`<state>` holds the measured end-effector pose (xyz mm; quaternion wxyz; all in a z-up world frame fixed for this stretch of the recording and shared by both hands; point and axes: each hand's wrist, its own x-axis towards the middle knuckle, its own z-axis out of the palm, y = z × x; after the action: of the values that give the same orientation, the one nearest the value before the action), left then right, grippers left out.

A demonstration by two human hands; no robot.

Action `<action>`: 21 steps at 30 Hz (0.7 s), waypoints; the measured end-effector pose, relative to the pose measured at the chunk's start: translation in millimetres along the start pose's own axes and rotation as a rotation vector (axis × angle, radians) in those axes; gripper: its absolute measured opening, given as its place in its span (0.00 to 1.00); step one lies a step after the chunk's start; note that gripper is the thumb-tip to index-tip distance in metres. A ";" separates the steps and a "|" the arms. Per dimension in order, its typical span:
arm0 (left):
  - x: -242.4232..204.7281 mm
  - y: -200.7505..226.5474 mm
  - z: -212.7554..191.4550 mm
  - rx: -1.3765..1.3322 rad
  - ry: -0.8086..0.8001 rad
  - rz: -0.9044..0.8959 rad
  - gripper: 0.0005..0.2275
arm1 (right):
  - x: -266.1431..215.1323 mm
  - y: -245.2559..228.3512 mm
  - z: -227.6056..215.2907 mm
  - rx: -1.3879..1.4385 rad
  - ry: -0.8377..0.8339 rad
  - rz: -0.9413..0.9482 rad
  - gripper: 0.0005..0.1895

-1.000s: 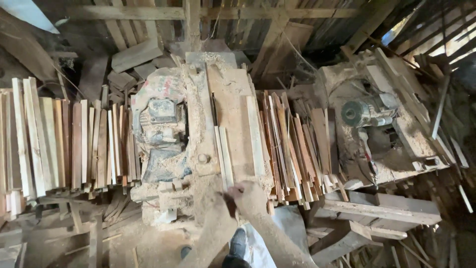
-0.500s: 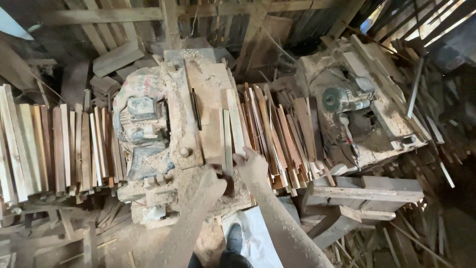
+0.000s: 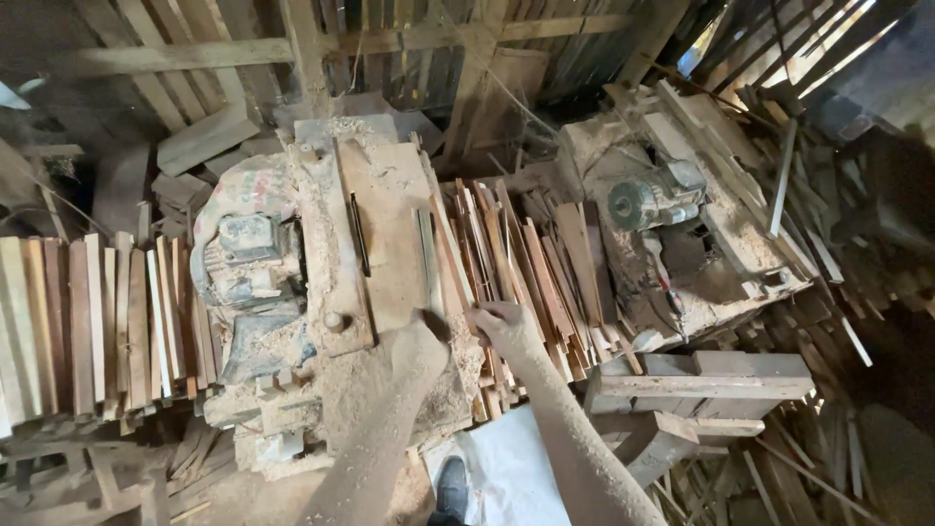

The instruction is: Feeding thin wooden strips into a woodworking machine for processing in a workshop environment.

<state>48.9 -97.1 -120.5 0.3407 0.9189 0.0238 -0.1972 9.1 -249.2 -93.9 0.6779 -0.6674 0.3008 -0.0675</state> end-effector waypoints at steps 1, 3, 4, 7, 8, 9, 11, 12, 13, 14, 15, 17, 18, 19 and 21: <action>15.2 -8.4 17.3 0.166 0.113 0.086 0.13 | -1.9 0.4 0.8 -0.057 -0.016 -0.069 0.07; 12.6 -4.5 15.6 0.334 0.223 0.169 0.12 | -32.4 -21.7 5.3 -0.112 -0.031 -0.132 0.09; -4.7 8.3 -3.8 0.292 0.287 0.203 0.12 | -60.5 -44.9 9.2 -0.224 -0.004 -0.126 0.12; -51.9 37.4 -56.8 0.235 0.260 0.242 0.18 | -95.6 -54.8 21.4 -0.272 0.074 -0.125 0.19; -71.3 42.5 -72.2 0.216 0.164 0.237 0.21 | -103.8 -45.5 25.1 -0.216 0.120 -0.124 0.22; -60.6 29.6 -67.4 0.218 0.165 0.231 0.21 | -114.0 -43.3 29.6 -0.216 0.114 -0.121 0.22; -35.0 6.4 -61.2 -0.883 -0.125 -0.328 0.17 | -130.3 -42.7 40.2 -0.196 -0.064 -0.288 0.12; -44.1 11.8 -66.5 -0.888 -0.117 -0.323 0.17 | -112.3 -34.2 37.3 -0.195 -0.069 -0.297 0.12; -59.3 13.2 -68.7 -0.947 -0.093 -0.290 0.15 | -100.6 -21.8 32.6 -0.241 -0.028 -0.346 0.09; -74.4 14.5 -70.7 -1.005 -0.067 -0.257 0.15 | -88.9 -8.9 28.0 -0.287 0.013 -0.395 0.10; -66.6 -2.7 -53.8 -1.007 -0.063 -0.261 0.15 | -83.0 -18.5 37.4 -0.289 0.007 -0.394 0.10; -48.5 -34.4 -21.7 -1.007 0.056 -0.268 0.11 | -69.0 -40.2 56.7 -0.653 0.141 -0.149 0.26; -61.7 -27.3 -37.0 -1.009 0.060 -0.265 0.11 | -60.0 -41.7 62.9 -0.652 0.139 -0.154 0.26; -77.3 -21.8 -51.3 -1.002 0.042 -0.238 0.12 | -53.2 -41.3 68.7 -0.736 0.107 -0.192 0.25; -84.6 -22.9 -60.8 -0.997 0.029 -0.214 0.14 | -31.5 -27.4 75.9 -0.821 0.069 -0.234 0.25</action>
<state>-12.1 -33.3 -60.6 0.7155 0.6395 0.2135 -0.1830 29.8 -170.8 -63.4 0.3331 -0.9089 0.2476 -0.0409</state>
